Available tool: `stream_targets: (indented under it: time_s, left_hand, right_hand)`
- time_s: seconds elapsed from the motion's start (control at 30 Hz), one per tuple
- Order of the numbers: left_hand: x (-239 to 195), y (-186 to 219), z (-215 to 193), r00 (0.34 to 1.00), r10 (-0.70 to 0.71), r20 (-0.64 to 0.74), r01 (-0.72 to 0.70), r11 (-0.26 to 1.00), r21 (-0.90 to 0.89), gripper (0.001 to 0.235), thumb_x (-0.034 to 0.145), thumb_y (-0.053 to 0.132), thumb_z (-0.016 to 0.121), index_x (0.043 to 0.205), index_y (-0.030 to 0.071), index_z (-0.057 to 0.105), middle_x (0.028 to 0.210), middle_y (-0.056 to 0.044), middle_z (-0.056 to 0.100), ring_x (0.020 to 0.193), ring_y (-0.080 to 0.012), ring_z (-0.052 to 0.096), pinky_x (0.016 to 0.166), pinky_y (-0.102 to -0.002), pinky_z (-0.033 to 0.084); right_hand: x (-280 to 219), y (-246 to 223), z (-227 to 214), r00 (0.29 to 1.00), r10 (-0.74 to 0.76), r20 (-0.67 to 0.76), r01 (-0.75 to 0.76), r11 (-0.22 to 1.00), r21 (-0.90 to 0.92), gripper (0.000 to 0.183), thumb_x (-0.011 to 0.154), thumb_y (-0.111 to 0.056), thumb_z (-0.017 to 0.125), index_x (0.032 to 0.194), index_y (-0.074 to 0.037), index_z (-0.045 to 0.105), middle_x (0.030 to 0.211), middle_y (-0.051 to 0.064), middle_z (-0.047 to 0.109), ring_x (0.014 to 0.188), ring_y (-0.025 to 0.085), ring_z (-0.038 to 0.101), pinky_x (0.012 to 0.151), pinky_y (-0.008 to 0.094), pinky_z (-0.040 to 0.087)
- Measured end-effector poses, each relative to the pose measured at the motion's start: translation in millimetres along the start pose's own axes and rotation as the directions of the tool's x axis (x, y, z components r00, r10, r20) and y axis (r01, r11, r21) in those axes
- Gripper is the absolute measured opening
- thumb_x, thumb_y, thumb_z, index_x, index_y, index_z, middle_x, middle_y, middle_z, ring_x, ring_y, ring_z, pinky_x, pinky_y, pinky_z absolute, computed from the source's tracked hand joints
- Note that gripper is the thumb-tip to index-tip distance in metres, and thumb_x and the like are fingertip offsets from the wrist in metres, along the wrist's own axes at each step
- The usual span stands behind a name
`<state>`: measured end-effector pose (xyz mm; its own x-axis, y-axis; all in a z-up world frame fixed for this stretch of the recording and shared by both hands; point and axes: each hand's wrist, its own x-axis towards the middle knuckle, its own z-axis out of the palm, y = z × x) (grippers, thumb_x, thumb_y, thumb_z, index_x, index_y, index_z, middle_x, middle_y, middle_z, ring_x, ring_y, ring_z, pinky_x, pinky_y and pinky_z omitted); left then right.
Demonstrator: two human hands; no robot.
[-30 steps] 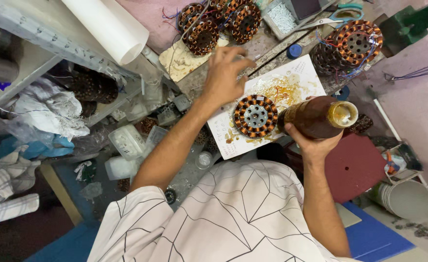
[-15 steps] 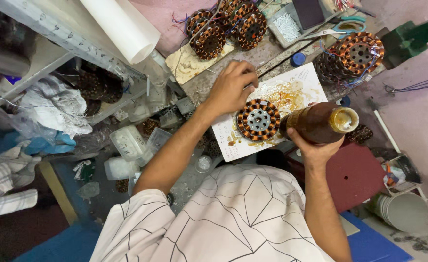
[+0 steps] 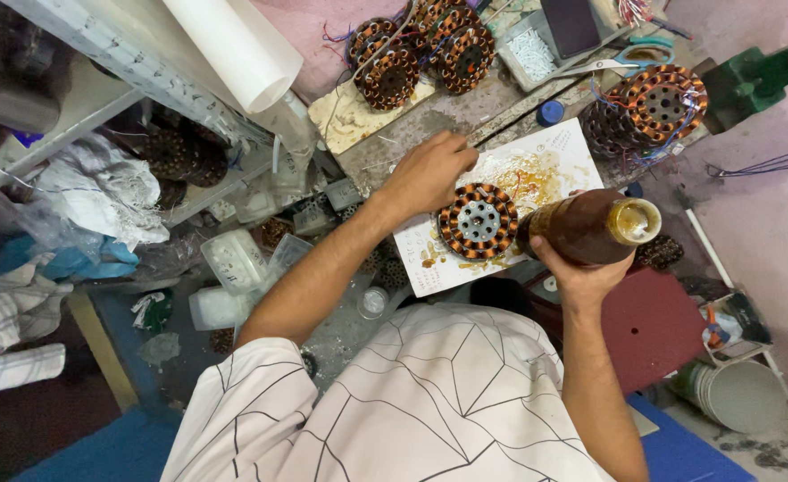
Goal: The person applies a brown liquid from a plastic bottle onto several motor stators sitting on a white sheet, turning them over by hand to coat both sides.
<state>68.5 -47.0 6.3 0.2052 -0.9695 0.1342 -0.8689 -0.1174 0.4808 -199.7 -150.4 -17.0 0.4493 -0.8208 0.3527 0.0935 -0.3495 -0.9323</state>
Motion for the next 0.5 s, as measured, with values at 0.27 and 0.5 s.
stream_targets:
  time_s: [0.27, 0.5]
  left_hand:
    - [-9, 16, 12, 0.977, 0.169, -0.127, -0.179, 0.982, -0.068, 0.014, 0.082, 0.013, 0.076, 0.095, 0.010, 0.074, 0.104, -0.010, 0.060, 0.105, -0.0310, 0.057, 0.089, -0.046, 0.049]
    - [5, 15, -8, 0.991, -0.105, -0.085, 0.108, 0.994, 0.031, 0.034, 0.078, -0.006, 0.067, 0.111, 0.002, 0.065, 0.114, -0.013, 0.063, 0.111, -0.0321, 0.059, 0.095, -0.046, 0.050]
  right_hand:
    - [-3, 10, -3, 0.999, 0.049, -0.006, -0.049, 0.998, -0.031, 0.087, 0.070, -0.014, 0.100, 0.141, -0.003, 0.050, 0.131, 0.008, 0.063, 0.119, 0.019, 0.064, 0.113, 0.038, 0.052]
    - [-3, 14, 2, 0.996, 0.046, -0.071, -0.055, 0.991, -0.123, 0.093, 0.063, -0.023, 0.100, 0.139, -0.004, 0.049, 0.133, 0.009, 0.062, 0.122, 0.021, 0.063, 0.111, 0.040, 0.051]
